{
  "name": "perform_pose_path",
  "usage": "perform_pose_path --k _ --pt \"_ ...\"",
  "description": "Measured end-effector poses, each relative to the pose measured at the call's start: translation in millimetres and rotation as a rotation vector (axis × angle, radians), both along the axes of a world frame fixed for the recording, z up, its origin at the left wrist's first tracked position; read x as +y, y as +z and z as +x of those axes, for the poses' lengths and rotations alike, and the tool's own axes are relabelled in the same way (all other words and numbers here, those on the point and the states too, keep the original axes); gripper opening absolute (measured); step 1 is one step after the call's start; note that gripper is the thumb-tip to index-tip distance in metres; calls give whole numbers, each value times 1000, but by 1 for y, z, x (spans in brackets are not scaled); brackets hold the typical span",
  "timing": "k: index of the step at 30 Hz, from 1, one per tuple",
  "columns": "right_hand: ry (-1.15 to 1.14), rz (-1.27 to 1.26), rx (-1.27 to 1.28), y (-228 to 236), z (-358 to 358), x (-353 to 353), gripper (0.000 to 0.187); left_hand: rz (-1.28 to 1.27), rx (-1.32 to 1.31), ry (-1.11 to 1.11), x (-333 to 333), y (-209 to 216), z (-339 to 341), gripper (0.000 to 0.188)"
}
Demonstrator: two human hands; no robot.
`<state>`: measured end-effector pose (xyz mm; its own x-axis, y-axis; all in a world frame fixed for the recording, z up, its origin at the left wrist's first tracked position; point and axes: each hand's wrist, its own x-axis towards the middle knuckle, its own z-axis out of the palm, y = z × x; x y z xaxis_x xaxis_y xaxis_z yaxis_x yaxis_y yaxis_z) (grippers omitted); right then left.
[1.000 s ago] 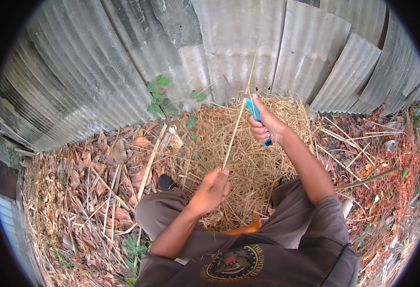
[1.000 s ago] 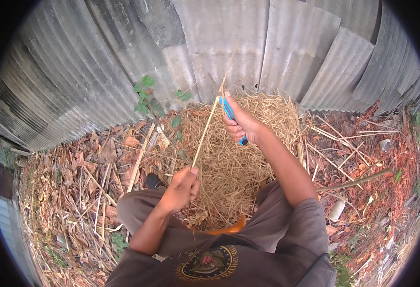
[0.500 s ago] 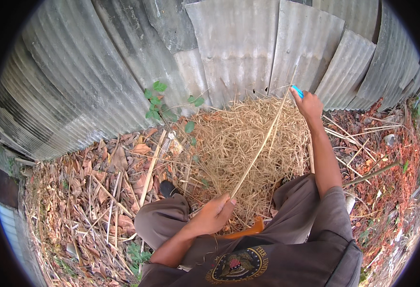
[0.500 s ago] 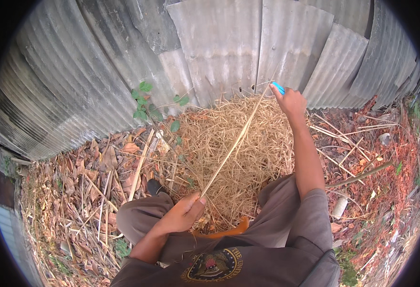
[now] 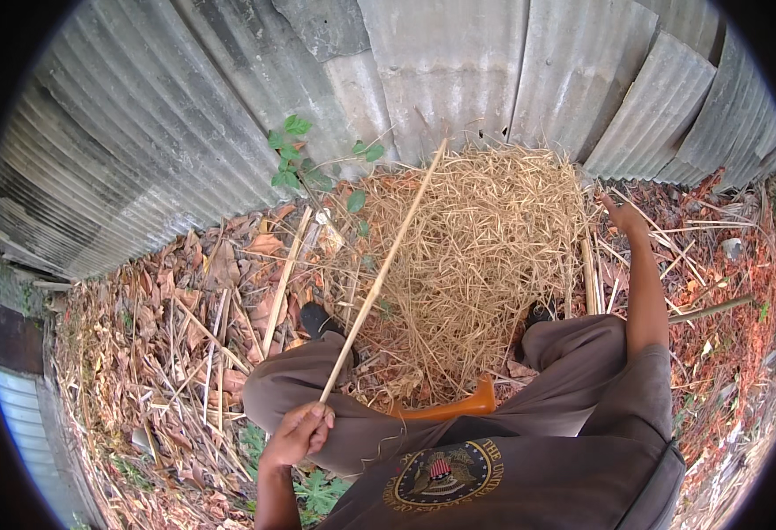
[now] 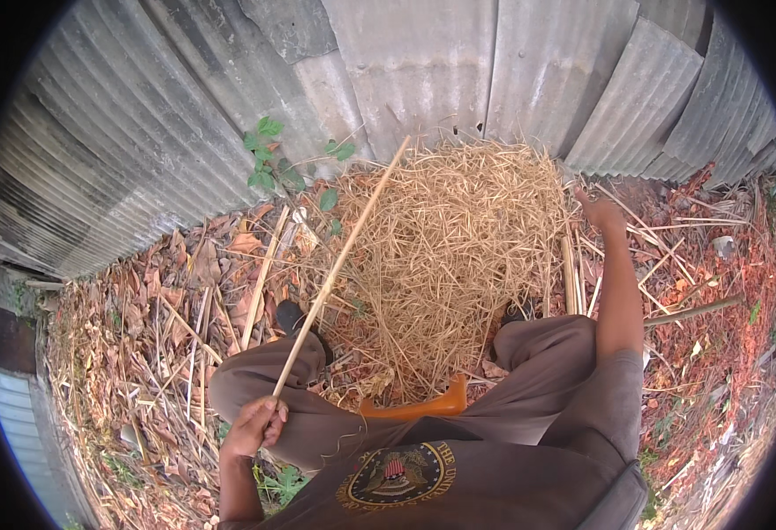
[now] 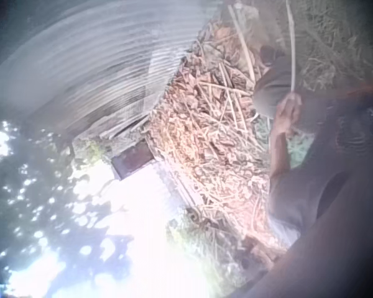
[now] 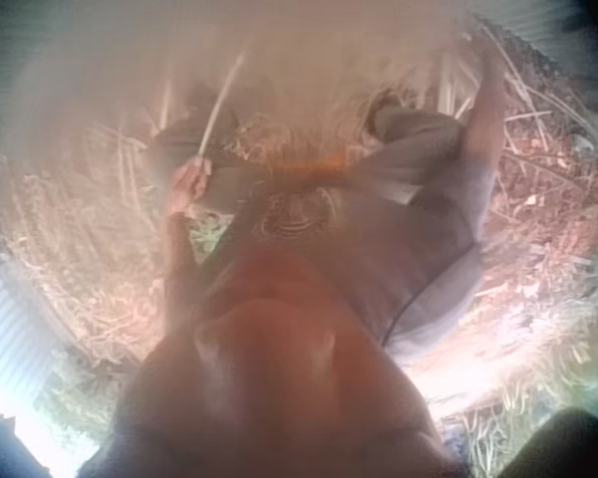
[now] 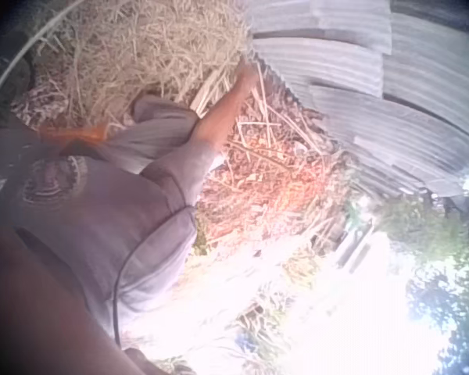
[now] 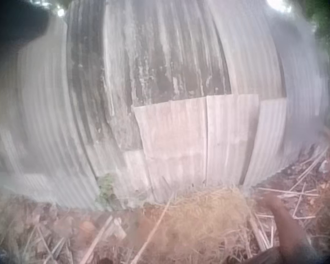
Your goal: The person sits on the ground and uses a blue utility knife to strip the outer layers from a long bamboo stick. They rotate the stick and scrape along its length to remove the fibrous material, then switch to a larger knife to continue the process.
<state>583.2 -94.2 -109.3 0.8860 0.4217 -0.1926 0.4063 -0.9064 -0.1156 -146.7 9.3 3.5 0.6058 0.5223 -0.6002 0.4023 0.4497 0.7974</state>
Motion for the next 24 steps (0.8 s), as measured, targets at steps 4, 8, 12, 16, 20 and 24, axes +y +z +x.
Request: perform_pose_path --k 4,8,12,16,20,24 --pt "190 224 26 69 -77 72 91 168 -197 216 24 -4 74 39" --pt "509 537 15 130 -184 112 82 289 -336 227 52 13 142 31" --pt "884 707 17 143 -269 115 74 357 -383 155 55 29 193 26" --pt "1118 727 -31 138 -305 112 67 183 -474 83 47 31 207 26" --pt "1177 645 -63 131 -314 111 65 -7 -531 37 42 28 204 28" --pt "1146 683 -98 129 -315 113 65 -208 -616 34 39 30 199 28"
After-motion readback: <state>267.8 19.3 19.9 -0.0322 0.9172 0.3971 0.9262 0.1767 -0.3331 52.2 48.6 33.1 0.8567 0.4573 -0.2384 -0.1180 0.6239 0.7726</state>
